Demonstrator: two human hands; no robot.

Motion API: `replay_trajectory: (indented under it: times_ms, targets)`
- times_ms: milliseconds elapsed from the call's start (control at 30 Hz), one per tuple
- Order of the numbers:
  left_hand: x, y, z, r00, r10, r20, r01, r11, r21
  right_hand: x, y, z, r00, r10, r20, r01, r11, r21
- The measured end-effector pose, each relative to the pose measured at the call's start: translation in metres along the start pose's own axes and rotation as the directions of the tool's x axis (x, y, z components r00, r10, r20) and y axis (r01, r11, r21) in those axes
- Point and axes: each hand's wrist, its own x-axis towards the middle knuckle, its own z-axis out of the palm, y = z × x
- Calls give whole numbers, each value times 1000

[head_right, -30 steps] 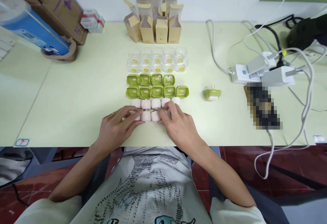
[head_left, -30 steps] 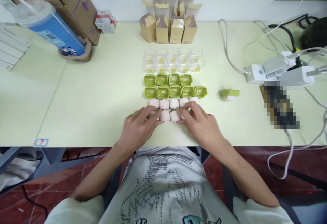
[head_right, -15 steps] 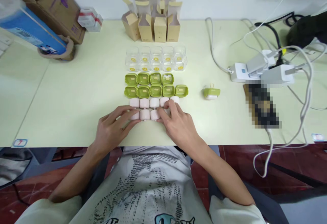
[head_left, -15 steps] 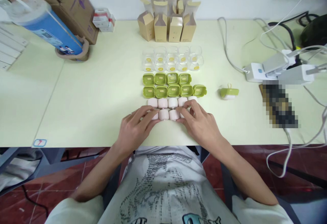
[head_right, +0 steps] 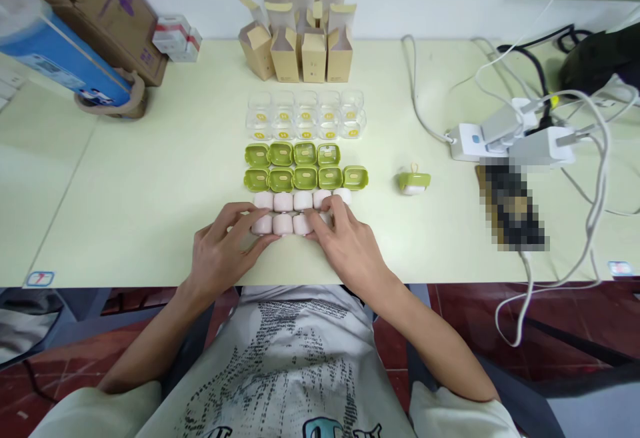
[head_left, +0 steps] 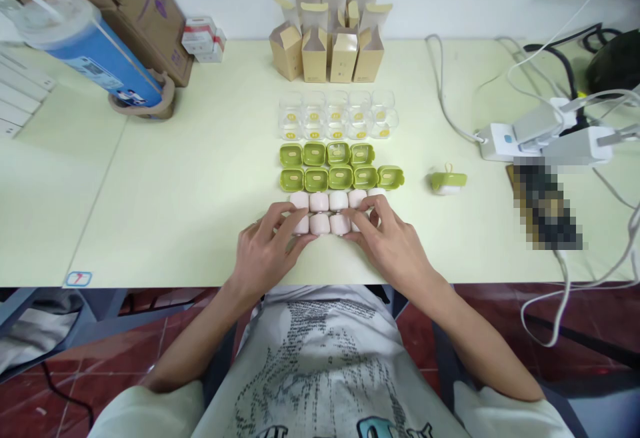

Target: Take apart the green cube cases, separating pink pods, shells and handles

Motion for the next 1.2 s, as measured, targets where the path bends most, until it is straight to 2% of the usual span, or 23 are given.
replay_trajectory:
  times_ms: [267, 400, 733, 900, 1200]
  targets:
    - [-6, 3, 2, 993, -93, 78, 96, 994, -45, -2, 9, -1, 999, -7, -42, 12, 992, 126]
    - [-8, 3, 4, 996, -79, 49, 83, 994, -72, -2, 7, 0, 998, -29, -56, 35, 993, 111]
    - [-10, 6, 4, 993, -104, 62, 108, 992, -64, -5, -1, 6, 997, -17, -79, 16, 1000, -11]
    - [-11, 8, 5, 991, -124, 47, 127, 990, -67, -5, -2, 7, 991, -75, -109, 69, 996, -57]
    - [-14, 7, 8, 995, -90, 54, 93, 994, -55, 1, -2, 6, 999, -30, -9, 30, 999, -31]
